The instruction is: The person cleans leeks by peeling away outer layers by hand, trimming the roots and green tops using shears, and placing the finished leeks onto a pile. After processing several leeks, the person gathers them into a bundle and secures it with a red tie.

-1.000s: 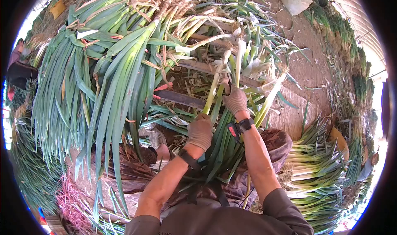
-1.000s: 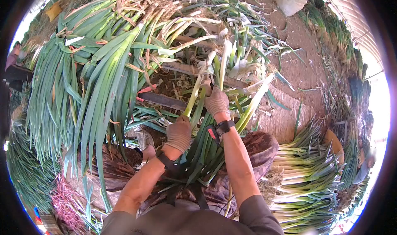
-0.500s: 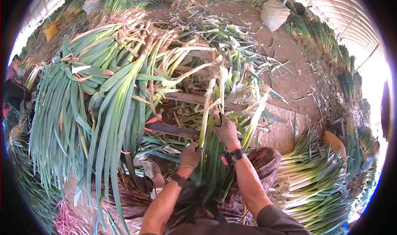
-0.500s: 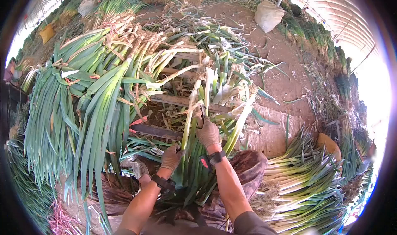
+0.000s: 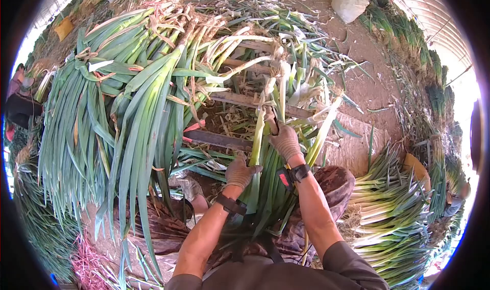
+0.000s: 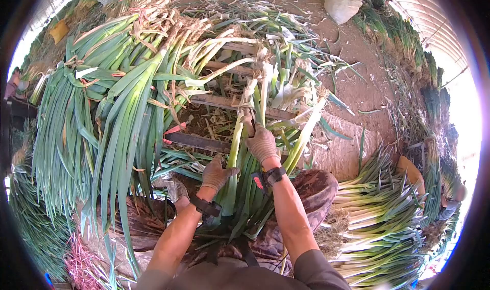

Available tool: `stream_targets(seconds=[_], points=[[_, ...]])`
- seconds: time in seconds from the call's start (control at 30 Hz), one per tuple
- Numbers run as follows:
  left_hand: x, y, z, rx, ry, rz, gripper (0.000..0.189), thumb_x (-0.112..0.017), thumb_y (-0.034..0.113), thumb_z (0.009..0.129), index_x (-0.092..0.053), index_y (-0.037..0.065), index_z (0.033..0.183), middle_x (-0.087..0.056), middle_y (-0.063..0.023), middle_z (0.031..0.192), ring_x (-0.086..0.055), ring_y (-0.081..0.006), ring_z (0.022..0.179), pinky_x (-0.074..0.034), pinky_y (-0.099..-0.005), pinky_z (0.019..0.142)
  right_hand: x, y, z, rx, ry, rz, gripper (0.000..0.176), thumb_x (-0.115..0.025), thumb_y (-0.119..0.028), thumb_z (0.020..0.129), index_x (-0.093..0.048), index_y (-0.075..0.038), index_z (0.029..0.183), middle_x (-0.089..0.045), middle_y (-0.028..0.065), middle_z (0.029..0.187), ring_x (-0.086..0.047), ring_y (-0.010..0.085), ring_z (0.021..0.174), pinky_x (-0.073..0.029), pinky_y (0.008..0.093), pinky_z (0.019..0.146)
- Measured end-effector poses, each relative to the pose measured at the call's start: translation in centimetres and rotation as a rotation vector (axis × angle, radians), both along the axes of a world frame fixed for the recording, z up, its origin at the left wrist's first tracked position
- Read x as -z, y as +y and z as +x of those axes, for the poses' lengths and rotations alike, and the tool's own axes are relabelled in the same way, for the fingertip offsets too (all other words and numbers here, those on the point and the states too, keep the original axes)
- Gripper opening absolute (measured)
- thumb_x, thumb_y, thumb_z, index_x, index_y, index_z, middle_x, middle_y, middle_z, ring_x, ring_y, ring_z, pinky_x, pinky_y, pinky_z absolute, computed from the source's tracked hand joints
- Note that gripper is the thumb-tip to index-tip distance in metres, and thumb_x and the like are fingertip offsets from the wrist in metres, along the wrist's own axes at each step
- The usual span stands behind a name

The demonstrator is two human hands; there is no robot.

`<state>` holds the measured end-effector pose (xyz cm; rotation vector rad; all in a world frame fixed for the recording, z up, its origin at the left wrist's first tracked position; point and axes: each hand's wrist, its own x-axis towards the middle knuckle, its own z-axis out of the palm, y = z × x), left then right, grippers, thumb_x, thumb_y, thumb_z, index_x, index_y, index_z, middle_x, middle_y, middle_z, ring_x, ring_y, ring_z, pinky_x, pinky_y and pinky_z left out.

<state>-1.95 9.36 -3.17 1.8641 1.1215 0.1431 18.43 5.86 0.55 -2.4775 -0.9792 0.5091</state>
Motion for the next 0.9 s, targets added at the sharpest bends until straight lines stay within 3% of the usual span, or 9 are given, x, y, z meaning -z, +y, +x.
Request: stream_targets(seconds=[0.4,0.73,0.9], points=[[-2.0,0.1,0.2,0.051,0.156,0.017,0.082,-0.084,0.059,0.068,-0.055,-0.002,0.115,-0.069,-0.0234,0.092,-0.068,-0.0422,0.091,-0.052,-0.0495,0.078,-0.8,-1.0,0.2,0.011,0.026,-0.033,0.047,-0.075,-0.029,0.075,-0.064,0.002,0.108,-0.069,0.0281,0.099,-0.066,0.0447,0.098,-0.052,0.0497,0.087],[-3.4,0.2,-0.3,0.005,0.117,0.138,0.068,-0.085,0.041,0.075,-0.052,-0.002,0.116,-0.07,-0.0249,0.09,-0.069,-0.0429,0.089,-0.053,-0.0505,0.077,-1.1,-4.5,-2.3,-0.073,-0.005,-0.058,0.044,-0.074,-0.024,0.076,-0.063,0.001,0.11,-0.069,0.0289,0.097,-0.066,0.0461,0.097,-0.052,0.0512,0.085],[-3.2,0.6,-0.6,-0.005,0.003,0.141,0.07,-0.085,0.039,0.074,-0.051,-0.002,0.119,-0.07,-0.0248,0.093,-0.069,-0.0425,0.092,-0.053,-0.0493,0.08,-5.4,-11.0,-8.6,-0.104,0.206,0.002,0.045,-0.071,-0.017,0.077,-0.057,0.0,0.117,-0.066,0.0313,0.094,-0.064,0.0492,0.095,-0.052,0.0528,0.082]])
